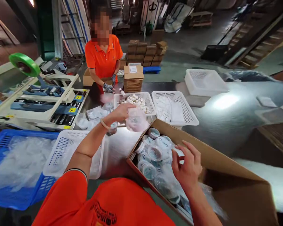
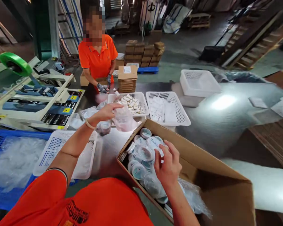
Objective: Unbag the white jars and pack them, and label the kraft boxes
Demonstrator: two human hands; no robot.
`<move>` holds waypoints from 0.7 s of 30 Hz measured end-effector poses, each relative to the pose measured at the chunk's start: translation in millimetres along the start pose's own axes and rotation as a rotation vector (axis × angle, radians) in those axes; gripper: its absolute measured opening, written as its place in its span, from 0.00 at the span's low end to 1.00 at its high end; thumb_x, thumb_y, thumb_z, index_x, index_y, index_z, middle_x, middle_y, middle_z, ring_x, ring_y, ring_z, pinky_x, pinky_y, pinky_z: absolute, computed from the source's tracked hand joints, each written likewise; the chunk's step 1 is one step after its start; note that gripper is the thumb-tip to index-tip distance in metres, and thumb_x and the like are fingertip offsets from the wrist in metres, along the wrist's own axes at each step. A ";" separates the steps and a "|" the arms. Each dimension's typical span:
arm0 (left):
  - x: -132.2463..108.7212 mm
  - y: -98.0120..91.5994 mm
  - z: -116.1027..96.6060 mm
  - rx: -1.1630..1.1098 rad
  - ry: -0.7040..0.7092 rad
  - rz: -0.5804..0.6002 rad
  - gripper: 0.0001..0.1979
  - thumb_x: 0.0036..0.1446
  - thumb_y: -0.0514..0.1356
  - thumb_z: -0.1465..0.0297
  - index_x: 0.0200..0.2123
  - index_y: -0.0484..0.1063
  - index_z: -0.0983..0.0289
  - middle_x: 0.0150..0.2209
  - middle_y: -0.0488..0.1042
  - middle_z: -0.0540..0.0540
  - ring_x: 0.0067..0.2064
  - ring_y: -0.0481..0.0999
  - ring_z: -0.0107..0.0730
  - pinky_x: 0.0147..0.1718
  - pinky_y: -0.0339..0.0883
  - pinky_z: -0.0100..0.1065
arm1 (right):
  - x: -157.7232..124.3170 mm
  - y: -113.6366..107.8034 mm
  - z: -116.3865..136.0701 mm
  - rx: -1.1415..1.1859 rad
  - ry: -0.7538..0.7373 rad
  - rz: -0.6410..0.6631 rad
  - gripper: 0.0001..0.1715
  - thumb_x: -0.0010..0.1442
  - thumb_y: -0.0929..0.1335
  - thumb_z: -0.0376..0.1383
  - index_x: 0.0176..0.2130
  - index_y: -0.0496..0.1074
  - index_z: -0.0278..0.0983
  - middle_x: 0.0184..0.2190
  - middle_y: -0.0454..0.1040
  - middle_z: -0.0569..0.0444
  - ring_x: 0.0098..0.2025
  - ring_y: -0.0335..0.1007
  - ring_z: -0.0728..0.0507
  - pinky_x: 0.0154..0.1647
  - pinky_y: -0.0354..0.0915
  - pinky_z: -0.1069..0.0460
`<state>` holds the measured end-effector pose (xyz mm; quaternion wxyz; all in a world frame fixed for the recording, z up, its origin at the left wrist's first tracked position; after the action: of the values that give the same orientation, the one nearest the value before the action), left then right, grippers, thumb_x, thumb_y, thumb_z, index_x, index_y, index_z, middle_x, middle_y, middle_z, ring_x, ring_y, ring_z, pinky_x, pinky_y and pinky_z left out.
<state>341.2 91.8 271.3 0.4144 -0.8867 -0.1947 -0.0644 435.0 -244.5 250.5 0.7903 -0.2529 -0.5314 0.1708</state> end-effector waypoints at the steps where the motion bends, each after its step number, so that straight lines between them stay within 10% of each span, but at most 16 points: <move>1: -4.5 -23.8 15.8 0.036 -0.051 -0.027 0.37 0.47 0.58 0.79 0.63 0.78 0.67 0.63 0.79 0.61 0.65 0.77 0.51 0.66 0.70 0.47 | -3.8 3.5 -5.3 0.032 0.041 0.015 0.13 0.71 0.70 0.39 0.54 0.75 0.39 0.56 0.77 0.40 0.42 0.82 0.41 0.31 0.77 0.51; 7: -49.0 -93.6 102.2 0.467 -0.534 -0.034 0.27 0.56 0.60 0.79 0.58 0.81 0.64 0.62 0.80 0.56 0.64 0.76 0.44 0.68 0.66 0.40 | -47.6 42.5 -62.4 0.058 0.442 0.164 0.20 0.70 0.68 0.49 0.51 0.74 0.38 0.52 0.79 0.40 0.35 0.80 0.42 0.27 0.74 0.49; 15: -119.7 -74.7 196.7 0.586 -0.790 -0.113 0.15 0.60 0.61 0.77 0.50 0.79 0.68 0.52 0.79 0.67 0.59 0.76 0.59 0.59 0.72 0.62 | -109.5 49.8 -163.8 0.149 0.928 0.236 0.23 0.59 0.69 0.55 0.42 0.73 0.40 0.32 0.82 0.49 0.34 0.80 0.39 0.40 0.76 0.43; 18: -95.3 -28.3 166.4 0.545 -0.603 -0.143 0.19 0.59 0.58 0.78 0.52 0.80 0.70 0.61 0.74 0.71 0.65 0.72 0.62 0.65 0.67 0.66 | -106.1 77.1 -146.0 0.159 0.886 0.392 0.15 0.61 0.71 0.48 0.38 0.74 0.39 0.34 0.83 0.49 0.38 0.80 0.39 0.44 0.75 0.44; 21: -52.2 41.8 85.6 0.328 -0.282 -0.121 0.23 0.61 0.58 0.77 0.59 0.77 0.68 0.63 0.74 0.67 0.65 0.73 0.53 0.69 0.67 0.55 | -97.6 120.7 -104.0 0.147 0.780 0.621 0.11 0.58 0.75 0.39 0.40 0.75 0.38 0.42 0.82 0.47 0.49 0.78 0.37 0.48 0.73 0.45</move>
<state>306.0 117.3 171.7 0.5172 -0.7944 -0.3112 0.0678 494.4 -221.5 74.8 0.8576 -0.3879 -0.0827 0.3275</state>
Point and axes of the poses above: each hand's wrist, its own x-axis towards the middle knuckle, its own y-axis out of the palm, z = x × y, the point moved 10 cm from there along x, towards the middle knuckle
